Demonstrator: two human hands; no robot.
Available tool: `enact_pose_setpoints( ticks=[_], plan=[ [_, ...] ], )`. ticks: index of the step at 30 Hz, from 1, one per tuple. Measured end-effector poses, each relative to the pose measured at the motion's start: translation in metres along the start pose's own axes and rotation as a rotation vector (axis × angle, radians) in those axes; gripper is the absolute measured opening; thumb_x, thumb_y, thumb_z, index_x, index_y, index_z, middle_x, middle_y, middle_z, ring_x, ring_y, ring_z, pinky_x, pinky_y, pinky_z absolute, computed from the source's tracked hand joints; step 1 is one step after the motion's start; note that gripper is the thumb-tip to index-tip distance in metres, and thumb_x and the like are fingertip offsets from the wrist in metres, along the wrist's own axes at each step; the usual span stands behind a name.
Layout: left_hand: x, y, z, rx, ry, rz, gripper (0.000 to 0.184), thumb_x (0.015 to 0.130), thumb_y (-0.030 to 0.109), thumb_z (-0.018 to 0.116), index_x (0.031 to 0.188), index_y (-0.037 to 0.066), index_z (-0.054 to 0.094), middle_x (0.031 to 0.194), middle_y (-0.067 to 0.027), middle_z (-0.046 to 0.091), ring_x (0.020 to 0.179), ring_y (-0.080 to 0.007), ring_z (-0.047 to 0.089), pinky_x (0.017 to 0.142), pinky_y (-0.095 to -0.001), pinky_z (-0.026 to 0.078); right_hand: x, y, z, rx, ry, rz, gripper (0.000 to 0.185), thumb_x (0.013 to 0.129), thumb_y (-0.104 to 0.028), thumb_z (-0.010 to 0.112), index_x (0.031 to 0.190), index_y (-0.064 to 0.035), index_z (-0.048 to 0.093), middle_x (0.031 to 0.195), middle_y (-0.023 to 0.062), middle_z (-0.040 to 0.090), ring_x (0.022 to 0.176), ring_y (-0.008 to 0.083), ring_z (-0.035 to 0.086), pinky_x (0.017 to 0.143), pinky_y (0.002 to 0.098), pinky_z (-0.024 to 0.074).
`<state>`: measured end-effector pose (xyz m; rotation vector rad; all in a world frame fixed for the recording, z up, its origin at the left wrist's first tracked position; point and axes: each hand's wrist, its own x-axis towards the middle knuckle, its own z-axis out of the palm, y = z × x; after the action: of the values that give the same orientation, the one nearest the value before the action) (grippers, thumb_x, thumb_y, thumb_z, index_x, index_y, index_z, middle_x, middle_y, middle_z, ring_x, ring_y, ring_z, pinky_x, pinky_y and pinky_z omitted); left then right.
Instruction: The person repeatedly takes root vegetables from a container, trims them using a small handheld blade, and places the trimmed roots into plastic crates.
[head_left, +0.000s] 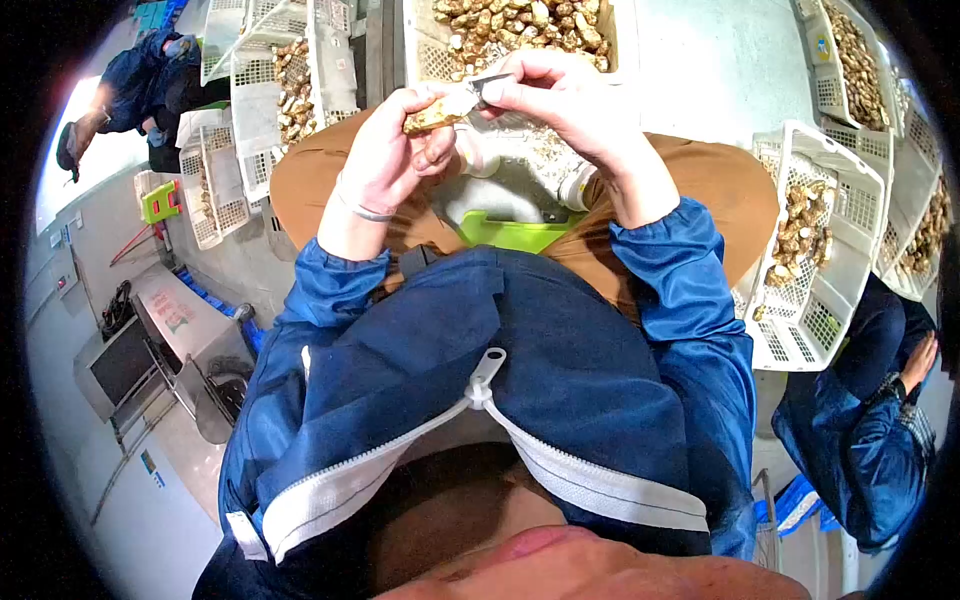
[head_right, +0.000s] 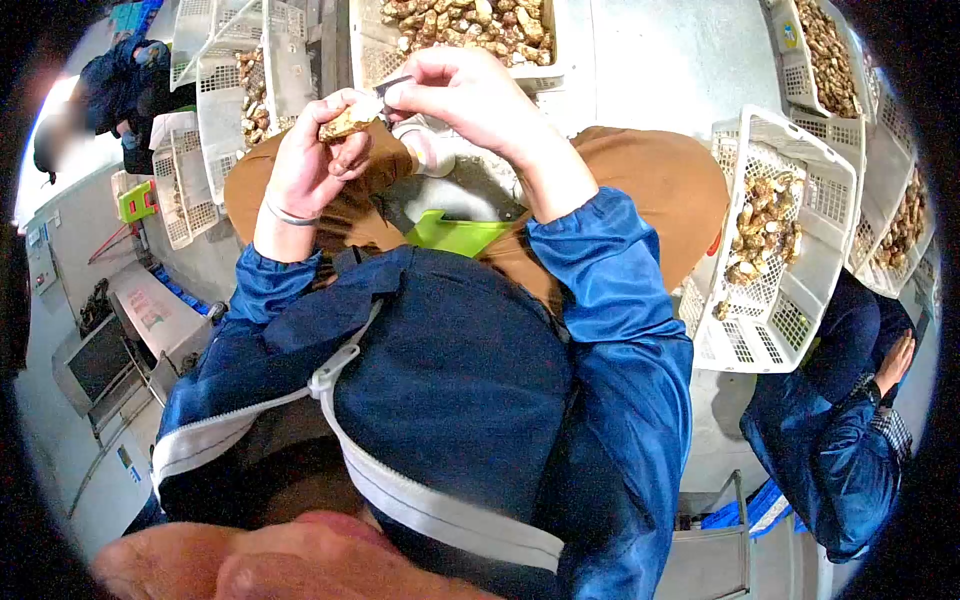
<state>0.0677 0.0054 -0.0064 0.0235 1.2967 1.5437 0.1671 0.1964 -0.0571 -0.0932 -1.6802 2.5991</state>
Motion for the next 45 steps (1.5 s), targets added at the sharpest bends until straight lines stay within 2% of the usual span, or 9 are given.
enact_pose_setpoints(
  ticks=[4,7,8,16,21,25,27,41,45],
  plan=[
    [0.010,-0.006,-0.015,-0.219,-0.273,-0.030,0.032,0.100,0.029,0.040,0.105,0.002,0.057,0.061,-0.0033,0.046,0.057,-0.0121,0.043,0.051,-0.0251,0.036,-0.002,0.004,0.000,-0.100,0.042,-0.007,0.011,0.089,-0.016,0.070,0.090,-0.0053,0.068,0.083,0.0023,0.069,0.079,0.0094,0.064,0.069,0.0232,0.0512],
    [0.010,-0.011,-0.007,-0.323,0.136,-0.109,0.029,0.099,0.026,0.045,0.108,0.001,0.057,0.074,-0.0062,0.053,0.066,-0.0140,0.048,0.054,-0.0257,0.039,0.000,0.017,0.006,-0.119,0.043,-0.198,0.013,0.088,-0.018,0.071,0.091,-0.0054,0.068,0.084,0.0010,0.068,0.078,0.0092,0.062,0.068,0.0230,0.0500],
    [0.012,-0.020,-0.021,-0.325,0.009,-0.042,0.029,0.100,0.025,0.049,0.113,0.001,0.056,0.086,-0.0055,0.056,0.071,-0.0133,0.050,0.056,-0.0250,0.041,-0.001,0.017,0.004,-0.120,0.047,-0.137,0.014,0.087,-0.018,0.072,0.093,-0.0051,0.068,0.084,0.0006,0.067,0.077,0.0085,0.062,0.067,0.0227,0.0494],
    [0.005,-0.017,0.012,0.542,0.203,0.404,0.034,0.090,0.012,0.069,0.121,0.003,0.059,0.094,0.0005,0.060,0.074,-0.0035,0.052,0.062,-0.0173,0.044,-0.002,0.005,0.006,-0.019,0.132,0.009,0.013,0.087,-0.013,0.071,0.092,-0.0015,0.068,0.091,0.0005,0.067,0.079,0.0062,0.061,0.070,0.0220,0.0499],
    [0.004,-0.016,0.004,0.345,0.157,0.251,0.031,0.092,0.014,0.066,0.120,0.001,0.061,0.081,0.0023,0.057,0.065,-0.0041,0.048,0.057,-0.0191,0.041,0.001,0.014,0.005,-0.144,0.098,-0.217,0.011,0.086,-0.011,0.071,0.085,-0.0011,0.068,0.102,0.0049,0.068,0.083,0.0084,0.062,0.072,0.0240,0.0513],
    [0.001,-0.009,-0.001,0.240,0.101,0.166,0.030,0.096,0.020,0.062,0.119,0.000,0.061,0.082,0.0010,0.059,0.067,-0.0055,0.051,0.058,-0.0192,0.042,0.000,0.000,-0.003,-0.055,0.151,0.110,0.013,0.085,-0.012,0.071,0.089,0.0006,0.069,0.103,0.0075,0.068,0.082,0.0106,0.063,0.074,0.0258,0.0522],
    [-0.001,-0.006,0.008,0.191,0.167,0.120,0.024,0.097,0.019,0.060,0.113,0.000,0.064,0.082,-0.0002,0.060,0.067,-0.0053,0.050,0.059,-0.0185,0.041,0.001,0.008,0.001,-0.097,0.130,-0.037,0.015,0.086,-0.013,0.070,0.093,0.0005,0.070,0.096,0.0065,0.070,0.080,0.0111,0.064,0.073,0.0252,0.0520],
    [-0.003,-0.011,0.005,0.605,0.159,0.223,0.047,0.107,0.038,0.034,0.100,0.002,0.064,0.069,-0.0013,0.060,0.055,-0.0072,0.047,0.053,-0.0208,0.037,0.003,0.009,0.000,-0.127,0.156,0.050,0.016,0.086,-0.016,0.070,0.092,-0.0012,0.070,0.085,0.0040,0.066,0.080,0.0108,0.062,0.072,0.0259,0.0503],
    [0.000,-0.011,0.003,0.594,0.172,0.215,0.048,0.107,0.037,0.032,0.104,0.002,0.064,0.066,-0.0010,0.058,0.051,-0.0066,0.044,0.049,-0.0207,0.034,0.010,0.025,0.006,-0.159,0.105,-0.235,0.018,0.087,-0.019,0.066,0.090,-0.0017,0.069,0.075,0.0020,0.064,0.072,0.0104,0.060,0.069,0.0249,0.0481]
  ],
)
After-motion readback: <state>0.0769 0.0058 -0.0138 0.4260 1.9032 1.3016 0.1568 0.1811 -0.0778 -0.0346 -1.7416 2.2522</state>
